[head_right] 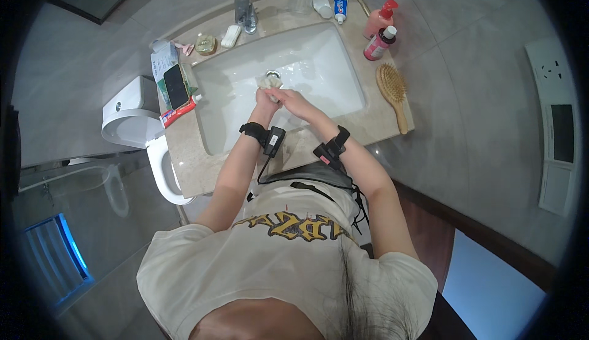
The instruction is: The person mops the tiled bathroom floor using a flat mop, then switches to a white cloth to wipe specific spots on the floor. They proceed to wash the cloth in the sink, wring it out, and apply liquid soap to it before continuing to wipe the floor.
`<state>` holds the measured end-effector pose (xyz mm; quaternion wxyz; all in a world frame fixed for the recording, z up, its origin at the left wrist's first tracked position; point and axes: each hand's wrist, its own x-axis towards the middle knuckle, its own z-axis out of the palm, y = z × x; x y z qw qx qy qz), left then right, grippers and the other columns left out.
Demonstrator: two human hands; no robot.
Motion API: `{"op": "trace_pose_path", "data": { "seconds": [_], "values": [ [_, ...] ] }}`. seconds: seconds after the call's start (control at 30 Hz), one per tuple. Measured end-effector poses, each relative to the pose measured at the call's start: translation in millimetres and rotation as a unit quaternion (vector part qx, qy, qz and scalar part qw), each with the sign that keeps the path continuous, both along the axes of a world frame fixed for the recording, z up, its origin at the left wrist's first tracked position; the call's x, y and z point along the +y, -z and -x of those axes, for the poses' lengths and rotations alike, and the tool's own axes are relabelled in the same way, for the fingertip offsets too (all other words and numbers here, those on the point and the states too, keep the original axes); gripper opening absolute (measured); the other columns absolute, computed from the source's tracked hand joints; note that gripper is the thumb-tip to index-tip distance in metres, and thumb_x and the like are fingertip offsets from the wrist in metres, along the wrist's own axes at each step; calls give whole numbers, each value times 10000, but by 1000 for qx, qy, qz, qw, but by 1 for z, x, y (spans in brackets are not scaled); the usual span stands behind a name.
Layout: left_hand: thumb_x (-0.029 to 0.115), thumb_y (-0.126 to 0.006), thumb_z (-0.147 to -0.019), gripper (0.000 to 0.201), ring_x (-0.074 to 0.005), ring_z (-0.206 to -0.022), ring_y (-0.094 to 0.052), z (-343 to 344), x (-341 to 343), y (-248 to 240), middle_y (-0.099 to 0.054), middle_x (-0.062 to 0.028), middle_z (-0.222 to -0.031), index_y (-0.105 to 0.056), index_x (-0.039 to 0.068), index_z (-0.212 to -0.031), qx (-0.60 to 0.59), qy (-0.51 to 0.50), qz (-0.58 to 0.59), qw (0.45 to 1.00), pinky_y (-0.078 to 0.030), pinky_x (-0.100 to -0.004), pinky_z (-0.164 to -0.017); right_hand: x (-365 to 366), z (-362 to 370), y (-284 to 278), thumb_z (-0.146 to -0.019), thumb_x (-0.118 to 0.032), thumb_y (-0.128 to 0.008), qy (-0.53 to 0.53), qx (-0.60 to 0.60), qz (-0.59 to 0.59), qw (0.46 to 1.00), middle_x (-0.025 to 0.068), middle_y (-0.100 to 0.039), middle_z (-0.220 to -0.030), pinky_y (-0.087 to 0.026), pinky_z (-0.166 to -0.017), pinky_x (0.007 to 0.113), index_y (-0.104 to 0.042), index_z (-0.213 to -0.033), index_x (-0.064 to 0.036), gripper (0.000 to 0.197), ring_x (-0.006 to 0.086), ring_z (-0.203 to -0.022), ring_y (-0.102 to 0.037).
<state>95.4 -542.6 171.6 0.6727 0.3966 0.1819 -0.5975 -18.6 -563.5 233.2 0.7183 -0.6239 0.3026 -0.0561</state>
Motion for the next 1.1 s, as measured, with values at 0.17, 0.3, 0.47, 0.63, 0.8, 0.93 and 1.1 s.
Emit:
{"op": "trace_pose_path", "data": {
  "seconds": [0.17,0.3,0.47,0.63,0.8,0.93,1.1],
  "values": [
    [375,-402,-891,301,-174,-773,-587,-16,6,25,-579,-26,-824,-563,123,-927,-41,43,92,994,-485,-309,-619,12,-9,-34,-937,-302,-393,35,2,336,941,118,-358,-1365,-297,-1010,308,-462,-1283,-118,398,246,-1249,-343],
    [395,-424,-871,302,-172,-698,-568,-12,7,7,-561,-30,-791,-543,118,-895,-73,37,69,994,-463,-305,-567,16,-7,-25,-945,-280,-377,16,-56,241,969,97,-218,-1449,-295,-1013,290,-396,-1323,-106,417,222,-1321,-236],
    [429,-404,-859,295,-141,-589,-461,-19,11,0,-481,-4,-700,-454,153,-766,-73,-53,32,995,-333,-303,-454,39,-21,-35,-948,-319,-358,17,-88,125,988,76,-244,-1444,-229,-1049,310,-381,-1340,-158,425,208,-1313,-253],
    [450,-410,-855,318,-145,-561,-462,-6,7,-12,-481,5,-661,-477,156,-755,-56,7,-4,998,-325,-288,-447,33,-7,-34,-950,-340,-327,48,-66,82,993,79,-298,-1419,-238,-1042,303,-426,-1312,-142,424,204,-1281,-308],
    [372,-463,-876,284,-154,-691,-565,-20,1,-4,-567,-20,-787,-538,99,-871,-139,65,71,986,-447,-295,-566,23,9,-32,-941,-346,-322,111,-125,72,983,92,-372,-1373,-233,-1050,320,-440,-1298,-92,454,209,-1263,-339],
    [358,-496,-892,336,-139,-802,-583,-25,5,-51,-604,-36,-890,-587,48,-984,-288,88,126,945,-463,-273,-699,-2,32,-17,-927,-322,-342,222,-190,-52,955,90,-397,-1351,-249,-1058,349,-387,-1289,21,501,207,-1242,-369],
    [340,-495,-904,339,-89,-775,-557,-29,15,-116,-630,-22,-885,-631,35,-959,-430,86,175,882,-414,-235,-757,-13,36,-42,-917,-261,-369,236,-98,-6,967,65,-474,-1279,-302,-990,287,-482,-1227,-42,396,172,-1200,-414]
  ]
}}
